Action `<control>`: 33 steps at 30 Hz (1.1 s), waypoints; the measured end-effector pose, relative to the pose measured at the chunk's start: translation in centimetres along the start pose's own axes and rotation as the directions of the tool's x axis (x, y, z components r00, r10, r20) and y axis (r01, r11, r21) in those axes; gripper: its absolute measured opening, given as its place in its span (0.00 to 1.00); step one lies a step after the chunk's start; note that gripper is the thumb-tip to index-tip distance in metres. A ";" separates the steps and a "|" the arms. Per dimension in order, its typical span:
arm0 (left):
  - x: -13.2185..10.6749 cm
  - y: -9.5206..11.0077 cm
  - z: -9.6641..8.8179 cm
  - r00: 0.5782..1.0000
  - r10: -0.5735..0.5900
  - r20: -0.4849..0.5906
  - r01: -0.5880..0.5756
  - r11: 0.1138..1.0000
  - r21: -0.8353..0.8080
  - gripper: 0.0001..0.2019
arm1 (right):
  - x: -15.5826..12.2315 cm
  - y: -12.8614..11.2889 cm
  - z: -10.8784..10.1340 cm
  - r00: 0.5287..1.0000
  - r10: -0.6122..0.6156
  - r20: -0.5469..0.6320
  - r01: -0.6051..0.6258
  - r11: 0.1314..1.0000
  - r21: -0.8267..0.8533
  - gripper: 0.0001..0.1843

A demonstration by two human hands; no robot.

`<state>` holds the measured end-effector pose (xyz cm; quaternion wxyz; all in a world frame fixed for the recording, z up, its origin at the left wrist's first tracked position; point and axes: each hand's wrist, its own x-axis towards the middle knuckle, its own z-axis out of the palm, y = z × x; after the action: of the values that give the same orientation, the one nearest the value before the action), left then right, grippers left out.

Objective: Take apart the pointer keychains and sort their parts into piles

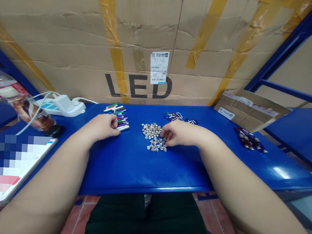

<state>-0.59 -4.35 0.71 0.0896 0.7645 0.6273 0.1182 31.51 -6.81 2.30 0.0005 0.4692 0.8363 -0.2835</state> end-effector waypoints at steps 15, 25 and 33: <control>0.6 -0.4 1.1 0.960 0.278 -0.034 -0.278 0.961 0.011 0.18 | -11.4 9.1 -0.6 0.569 0.429 -0.702 -0.561 0.826 0.050 0.17; 0.6 -0.2 1.5 0.961 0.269 -0.060 -0.273 0.960 -0.062 0.09 | -17.9 15.3 5.8 0.512 0.268 -0.816 -0.692 0.692 -0.206 0.23; 0.3 0.7 1.5 0.934 0.342 -0.104 -0.352 0.932 -0.090 0.11 | -17.0 11.7 5.9 0.540 0.364 -0.759 -0.560 0.828 -0.001 0.08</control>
<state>0.60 -4.16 -0.48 0.0807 0.8516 0.4784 0.1986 48.69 -18.29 -3.63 -0.2001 0.7433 0.6368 0.0437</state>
